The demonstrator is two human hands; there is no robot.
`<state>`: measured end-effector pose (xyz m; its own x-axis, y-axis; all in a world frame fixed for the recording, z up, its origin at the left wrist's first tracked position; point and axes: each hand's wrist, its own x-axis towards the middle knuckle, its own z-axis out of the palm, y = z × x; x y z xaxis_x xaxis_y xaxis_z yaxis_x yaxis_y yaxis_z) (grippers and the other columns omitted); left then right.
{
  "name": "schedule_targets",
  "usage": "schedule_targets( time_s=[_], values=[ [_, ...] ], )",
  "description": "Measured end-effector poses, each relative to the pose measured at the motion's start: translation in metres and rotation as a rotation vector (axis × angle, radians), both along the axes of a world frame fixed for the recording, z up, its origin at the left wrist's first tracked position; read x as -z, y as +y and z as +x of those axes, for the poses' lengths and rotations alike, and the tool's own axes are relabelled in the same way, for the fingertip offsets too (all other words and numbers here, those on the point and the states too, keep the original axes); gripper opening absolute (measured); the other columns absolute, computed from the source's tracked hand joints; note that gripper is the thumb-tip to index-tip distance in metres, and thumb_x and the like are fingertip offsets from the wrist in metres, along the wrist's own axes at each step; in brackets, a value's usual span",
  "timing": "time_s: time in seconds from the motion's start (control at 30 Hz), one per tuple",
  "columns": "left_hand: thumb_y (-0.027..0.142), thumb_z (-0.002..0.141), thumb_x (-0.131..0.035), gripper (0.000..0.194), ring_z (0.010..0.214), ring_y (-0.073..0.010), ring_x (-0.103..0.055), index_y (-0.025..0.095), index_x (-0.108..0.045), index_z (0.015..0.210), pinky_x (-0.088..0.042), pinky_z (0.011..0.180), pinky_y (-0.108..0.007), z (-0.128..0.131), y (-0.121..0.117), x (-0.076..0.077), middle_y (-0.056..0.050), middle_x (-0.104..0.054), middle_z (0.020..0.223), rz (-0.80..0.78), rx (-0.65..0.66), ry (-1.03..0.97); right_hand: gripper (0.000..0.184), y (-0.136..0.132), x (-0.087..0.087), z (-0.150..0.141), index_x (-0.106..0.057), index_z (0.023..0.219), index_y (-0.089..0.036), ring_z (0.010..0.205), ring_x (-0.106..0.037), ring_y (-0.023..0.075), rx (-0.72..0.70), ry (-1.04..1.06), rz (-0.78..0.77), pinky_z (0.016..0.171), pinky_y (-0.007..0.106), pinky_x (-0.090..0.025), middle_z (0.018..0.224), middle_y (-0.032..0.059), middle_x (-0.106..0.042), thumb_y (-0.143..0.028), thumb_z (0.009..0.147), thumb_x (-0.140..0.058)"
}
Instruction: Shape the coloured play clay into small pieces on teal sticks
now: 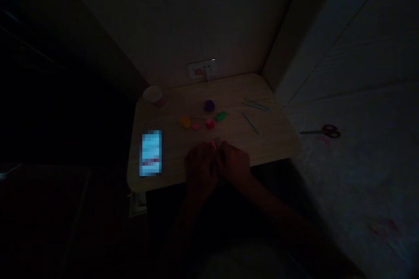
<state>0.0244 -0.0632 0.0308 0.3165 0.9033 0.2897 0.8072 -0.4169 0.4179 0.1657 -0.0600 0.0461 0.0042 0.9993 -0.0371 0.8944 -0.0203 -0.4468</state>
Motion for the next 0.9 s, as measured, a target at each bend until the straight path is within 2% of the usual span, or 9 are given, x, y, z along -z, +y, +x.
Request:
schedule_targets(
  time_s=[0.2,0.33,0.5,0.67,0.9],
  values=[
    [0.02,0.095,-0.057,0.046,0.13,-0.0342,-0.054,0.021,-0.058,0.14,-0.043,0.112,-0.057,-0.003,-0.005,0.004,-0.015,-0.061,0.139,0.018,-0.007,-0.008,0.015,0.0,-0.002,0.006,-0.061,0.1,-0.02,0.077,-0.07,0.021,0.047,-0.042,-0.008,0.061,0.031,-0.03,0.09,0.0064,-0.076,-0.029,0.099,-0.049],
    [0.018,0.094,-0.056,0.046,0.131,-0.0339,-0.054,0.024,-0.06,0.139,-0.043,0.113,-0.057,-0.003,-0.01,0.007,-0.014,-0.061,0.141,0.013,0.0,-0.008,0.017,-0.001,-0.002,0.006,-0.062,0.101,-0.02,0.079,-0.07,0.0211,0.028,-0.034,-0.022,0.061,0.03,-0.031,0.09,0.0075,-0.076,-0.031,0.1,-0.049],
    [0.019,0.094,-0.056,0.045,0.131,-0.0338,-0.054,0.024,-0.06,0.139,-0.043,0.112,-0.057,-0.002,-0.009,0.003,-0.014,-0.062,0.14,-0.002,0.006,0.005,0.023,-0.001,-0.002,0.001,-0.063,0.101,-0.02,0.077,-0.07,0.0203,0.001,-0.014,-0.01,0.061,0.03,-0.032,0.088,0.0063,-0.076,-0.036,0.103,-0.046],
    [0.018,0.093,-0.057,0.044,0.131,-0.0339,-0.054,0.022,-0.06,0.137,-0.042,0.113,-0.056,-0.005,-0.008,0.004,-0.014,-0.062,0.14,0.003,0.023,0.007,0.021,0.0,-0.003,0.002,-0.063,0.1,-0.02,0.076,-0.068,0.0195,0.021,-0.003,-0.006,0.062,0.03,-0.031,0.089,0.0058,-0.076,-0.033,0.103,-0.048],
    [0.024,0.096,-0.057,0.039,0.126,-0.0317,-0.056,0.019,-0.058,0.134,-0.044,0.111,-0.052,-0.007,0.003,0.005,-0.014,-0.062,0.135,0.036,-0.074,-0.079,0.017,0.007,-0.003,0.012,-0.062,0.1,-0.02,0.075,-0.067,0.0193,0.019,-0.007,-0.004,0.061,0.029,-0.03,0.088,0.0061,-0.075,-0.031,0.099,-0.049]
  ],
)
